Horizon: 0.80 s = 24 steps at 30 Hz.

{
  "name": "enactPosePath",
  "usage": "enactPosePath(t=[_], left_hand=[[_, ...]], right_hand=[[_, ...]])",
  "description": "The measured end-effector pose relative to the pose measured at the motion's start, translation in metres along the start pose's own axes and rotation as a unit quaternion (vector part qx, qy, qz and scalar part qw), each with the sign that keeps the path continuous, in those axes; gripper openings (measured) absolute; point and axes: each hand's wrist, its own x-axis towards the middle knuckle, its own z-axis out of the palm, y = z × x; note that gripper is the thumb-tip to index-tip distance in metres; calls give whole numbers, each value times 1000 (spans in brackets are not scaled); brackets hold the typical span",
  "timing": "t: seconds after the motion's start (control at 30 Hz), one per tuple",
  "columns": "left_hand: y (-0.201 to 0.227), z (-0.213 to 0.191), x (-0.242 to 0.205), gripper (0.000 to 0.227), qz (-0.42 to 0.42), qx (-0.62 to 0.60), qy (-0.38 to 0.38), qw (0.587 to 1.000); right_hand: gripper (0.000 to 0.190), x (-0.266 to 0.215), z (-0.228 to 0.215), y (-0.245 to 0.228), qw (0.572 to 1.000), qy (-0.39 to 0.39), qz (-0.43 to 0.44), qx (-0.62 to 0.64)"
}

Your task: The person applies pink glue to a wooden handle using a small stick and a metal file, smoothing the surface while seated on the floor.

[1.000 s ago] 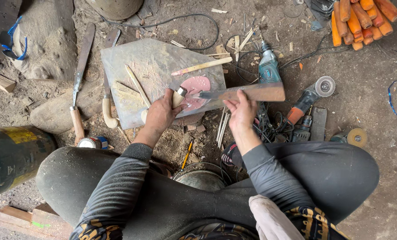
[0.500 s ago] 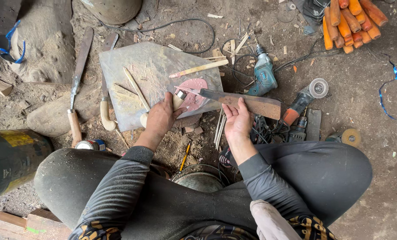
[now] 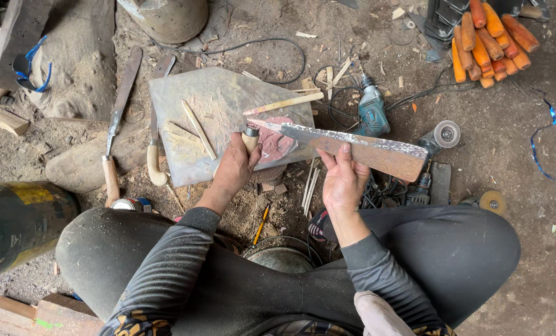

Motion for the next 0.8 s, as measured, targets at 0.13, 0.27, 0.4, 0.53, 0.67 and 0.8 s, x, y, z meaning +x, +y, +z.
enactPosePath(t=[0.13,0.27,0.4,0.53,0.67,0.8], left_hand=[[-1,-1,1,38,-57,17,-37,998],[0,-5,-1,39,-31,-12,-5,999],[-1,-7,2,41,-51,10,-23,998],[-18,-6,1,44,-88,52,-71,992],[-45,-2,-1,51,-92,73,-59,991],[-60,2,-8,55,-107,113,-80,985]], right_hand=[[7,1,2,-8,999,-32,-6,-11],[8,0,9,-17,998,-59,-9,-33],[11,3,14,-25,996,-75,-11,-49],[12,23,4,-29,995,-80,0,-52],[14,53,-27,-14,993,-79,14,-82],[14,82,-74,24,994,-33,52,-88]])
